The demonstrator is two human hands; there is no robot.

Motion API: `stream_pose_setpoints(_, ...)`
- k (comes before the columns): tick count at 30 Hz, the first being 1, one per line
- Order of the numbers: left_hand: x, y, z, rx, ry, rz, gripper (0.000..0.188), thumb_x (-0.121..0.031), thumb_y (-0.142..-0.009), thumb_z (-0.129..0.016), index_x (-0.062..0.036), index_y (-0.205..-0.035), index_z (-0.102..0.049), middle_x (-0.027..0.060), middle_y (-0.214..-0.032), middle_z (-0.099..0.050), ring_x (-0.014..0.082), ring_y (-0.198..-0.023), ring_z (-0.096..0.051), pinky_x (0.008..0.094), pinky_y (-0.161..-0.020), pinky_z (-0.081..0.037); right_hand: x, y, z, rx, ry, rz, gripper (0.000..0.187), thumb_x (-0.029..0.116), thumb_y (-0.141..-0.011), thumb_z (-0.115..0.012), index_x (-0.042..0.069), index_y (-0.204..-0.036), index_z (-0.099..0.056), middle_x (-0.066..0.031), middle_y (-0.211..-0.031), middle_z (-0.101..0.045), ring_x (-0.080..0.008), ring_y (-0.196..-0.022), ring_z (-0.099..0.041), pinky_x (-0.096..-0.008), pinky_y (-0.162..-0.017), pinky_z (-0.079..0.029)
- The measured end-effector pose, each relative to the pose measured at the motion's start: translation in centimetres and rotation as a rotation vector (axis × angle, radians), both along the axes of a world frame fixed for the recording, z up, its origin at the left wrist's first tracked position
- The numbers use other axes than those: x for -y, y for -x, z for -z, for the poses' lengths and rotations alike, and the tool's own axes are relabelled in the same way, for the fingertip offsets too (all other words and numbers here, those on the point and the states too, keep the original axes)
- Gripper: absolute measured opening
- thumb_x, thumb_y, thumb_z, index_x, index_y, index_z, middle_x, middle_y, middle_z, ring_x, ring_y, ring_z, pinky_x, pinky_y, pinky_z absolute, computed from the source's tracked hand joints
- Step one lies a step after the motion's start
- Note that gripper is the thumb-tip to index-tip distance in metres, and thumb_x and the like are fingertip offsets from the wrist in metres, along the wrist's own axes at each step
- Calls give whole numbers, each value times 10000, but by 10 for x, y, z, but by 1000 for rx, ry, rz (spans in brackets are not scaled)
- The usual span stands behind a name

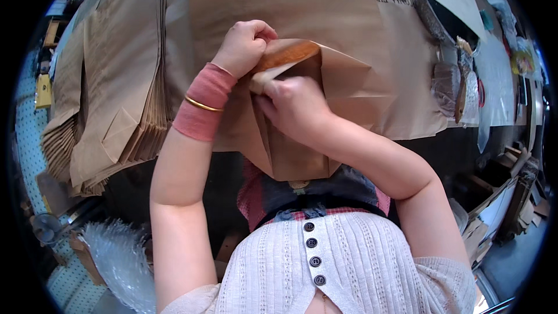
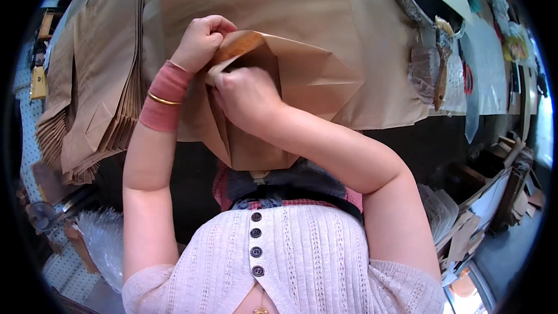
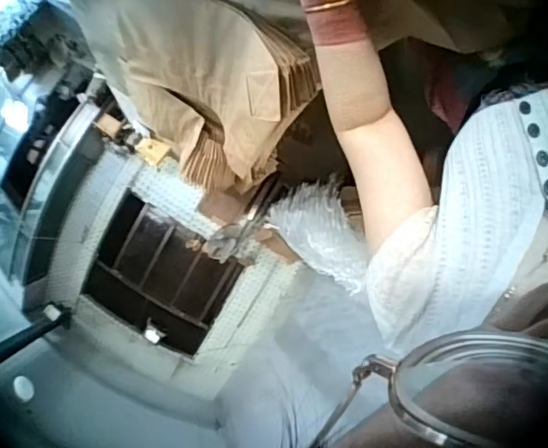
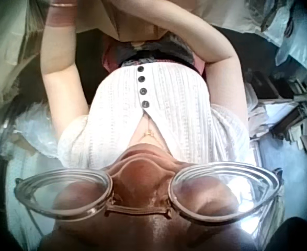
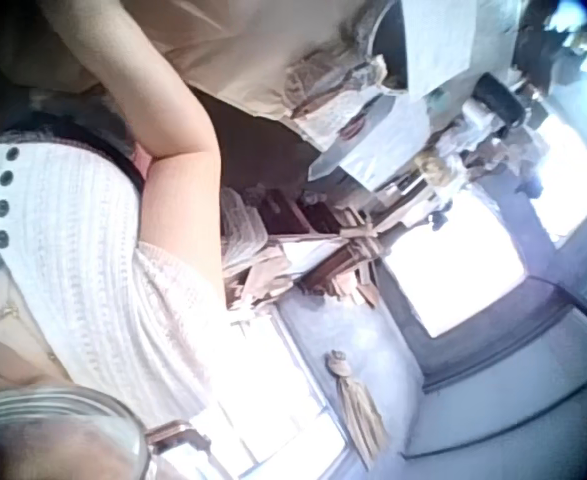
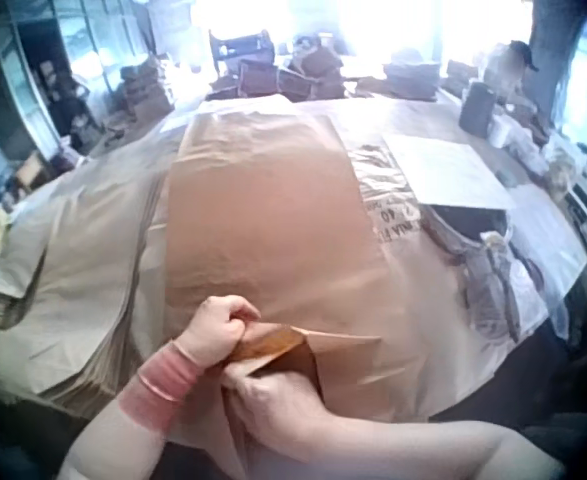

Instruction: The person folds the top flaps of brown paper bags and uses a brush to apply adhesive from a container to seal them. They repeat this process for multiple bags, stacking the finished ones to the side.

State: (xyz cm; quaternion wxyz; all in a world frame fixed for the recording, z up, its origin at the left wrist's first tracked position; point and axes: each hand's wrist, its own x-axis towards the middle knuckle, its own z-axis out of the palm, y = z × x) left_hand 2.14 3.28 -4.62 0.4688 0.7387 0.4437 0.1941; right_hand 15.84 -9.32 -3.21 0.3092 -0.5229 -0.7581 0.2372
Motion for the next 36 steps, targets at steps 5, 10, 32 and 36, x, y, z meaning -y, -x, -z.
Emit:
stream_pose_setpoints(5,4,13,-31,112,310,-43,306,-143,-803,-674,5,-1065,-620,35,-886,-651,65,-690,-554,208,-575,-460,-44,-43,-47,511,-461,17,84,136,-752,-613,101,-828,-626,-52,-952,-609,-217,-927,-590,-347,-817,-469)
stream_pose_setpoints(10,-6,-4,-39,-4,219,36,199,-156,-801,-708,33,-858,-683,38,-704,-658,84,-635,-580,242,-537,-456,-76,-61,-33,520,-351,-423,76,148,-726,-654,122,-782,-697,-39,-875,-642,-220,-892,-603,-333,-749,-486)
stream_pose_setpoints(32,95,-41,-44,-1194,-274,554,329,-131,-725,-641,-62,-1047,-643,120,-1002,-653,251,-912,-662,366,-712,-545,-36,-32,-60,1384,575,-525,633,183,-708,-720,34,-1281,-494,-132,-1123,-646,-255,-1033,-647,-366,-813,-533)
stream_pose_setpoints(36,107,32,-38,-1023,-552,267,466,-148,-745,-648,-62,-1191,-544,104,-1068,-651,208,-1015,-644,341,-732,-553,3,-112,-42,1016,342,-105,640,120,-697,-717,104,-1296,-492,-141,-1156,-632,-297,-1049,-635,-394,-846,-531)
